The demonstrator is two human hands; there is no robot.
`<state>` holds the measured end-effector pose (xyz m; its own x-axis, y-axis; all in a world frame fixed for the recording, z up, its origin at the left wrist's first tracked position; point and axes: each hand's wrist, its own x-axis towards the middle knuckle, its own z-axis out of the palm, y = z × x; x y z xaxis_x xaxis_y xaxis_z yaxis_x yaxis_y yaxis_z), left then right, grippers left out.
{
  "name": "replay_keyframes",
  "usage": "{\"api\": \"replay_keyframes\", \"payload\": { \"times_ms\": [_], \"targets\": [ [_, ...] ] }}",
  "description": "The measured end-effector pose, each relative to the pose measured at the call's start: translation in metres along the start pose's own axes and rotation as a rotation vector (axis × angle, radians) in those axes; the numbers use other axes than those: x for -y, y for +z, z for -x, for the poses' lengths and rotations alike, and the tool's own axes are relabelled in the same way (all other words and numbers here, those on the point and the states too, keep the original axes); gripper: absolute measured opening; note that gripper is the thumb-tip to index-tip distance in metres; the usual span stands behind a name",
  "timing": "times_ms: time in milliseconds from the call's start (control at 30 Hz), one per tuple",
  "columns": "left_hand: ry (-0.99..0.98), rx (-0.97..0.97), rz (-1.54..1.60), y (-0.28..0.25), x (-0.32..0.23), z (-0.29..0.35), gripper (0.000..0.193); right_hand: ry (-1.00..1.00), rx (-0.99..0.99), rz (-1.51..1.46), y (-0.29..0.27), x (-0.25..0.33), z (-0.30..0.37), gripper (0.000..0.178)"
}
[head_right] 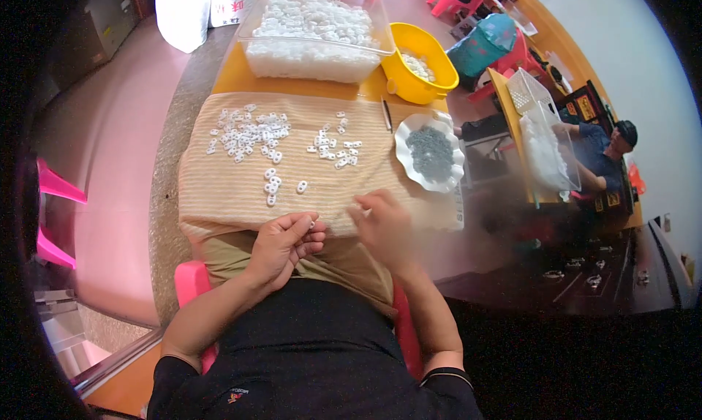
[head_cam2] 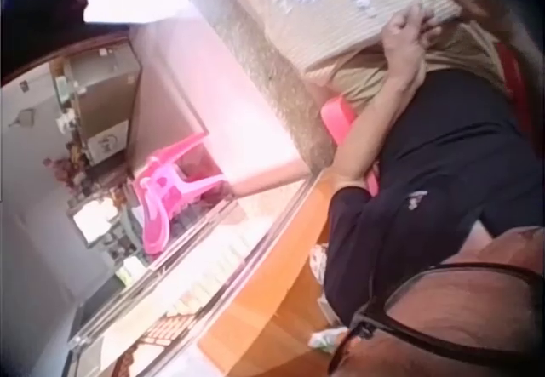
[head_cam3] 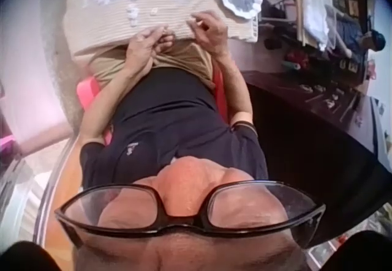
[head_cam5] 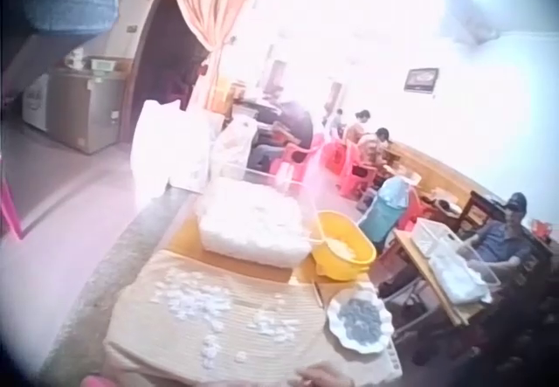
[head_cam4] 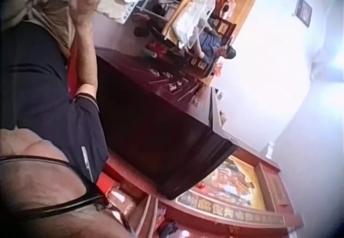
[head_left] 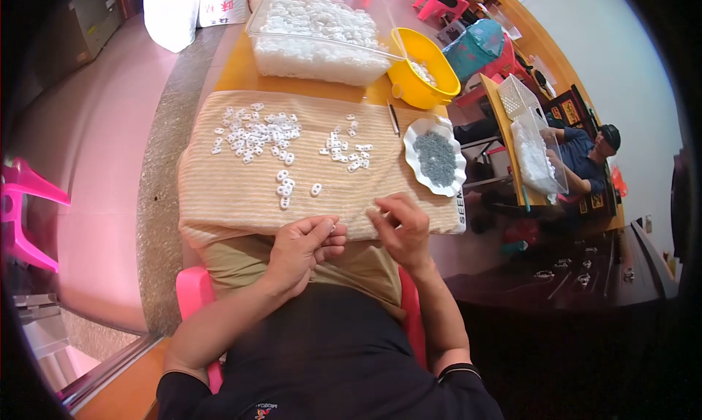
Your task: Assembling small white plastic components by hand in a workshop environment.
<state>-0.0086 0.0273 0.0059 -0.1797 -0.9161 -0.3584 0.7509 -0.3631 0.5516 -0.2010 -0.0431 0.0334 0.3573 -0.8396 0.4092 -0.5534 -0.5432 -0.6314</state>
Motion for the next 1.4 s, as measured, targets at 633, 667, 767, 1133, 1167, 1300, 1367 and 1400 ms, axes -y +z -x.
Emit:
{"api": "replay_keyframes", "payload": {
  "times_ms": [633, 667, 767, 1133, 1167, 1300, 1367, 1400],
  "targets": [
    [-0.041, -0.005, -0.099, 0.000, 0.004, 0.000, 0.020, 0.231, 0.078, 0.724, -0.066, -0.069, -0.014, 0.035],
    [-0.041, -0.003, -0.100, 0.000, 0.004, 0.000, 0.020, 0.214, 0.087, 0.755, -0.067, -0.070, -0.015, 0.037],
    [-0.043, -0.018, -0.113, -0.001, 0.005, 0.000, 0.020, 0.224, 0.112, 0.765, -0.067, -0.069, -0.020, 0.037],
    [-0.043, -0.031, -0.131, 0.000, 0.005, 0.001, 0.020, 0.179, 0.164, 0.731, -0.064, -0.075, -0.027, 0.025],
    [-0.043, -0.030, -0.132, 0.000, 0.005, 0.000, 0.020, 0.147, 0.141, 0.703, -0.064, -0.077, -0.026, 0.022],
    [-0.048, -0.029, -0.131, -0.001, 0.006, 0.000, 0.021, 0.094, 0.110, 0.697, -0.059, -0.081, -0.024, 0.017],
    [-0.047, -0.026, -0.134, -0.002, 0.006, 0.000, 0.021, 0.036, 0.035, 0.705, -0.054, -0.084, -0.022, 0.012],
    [-0.048, -0.024, -0.131, -0.002, 0.006, 0.000, 0.021, 0.035, 0.034, 0.705, -0.052, -0.084, -0.021, 0.012]
  ]
}}
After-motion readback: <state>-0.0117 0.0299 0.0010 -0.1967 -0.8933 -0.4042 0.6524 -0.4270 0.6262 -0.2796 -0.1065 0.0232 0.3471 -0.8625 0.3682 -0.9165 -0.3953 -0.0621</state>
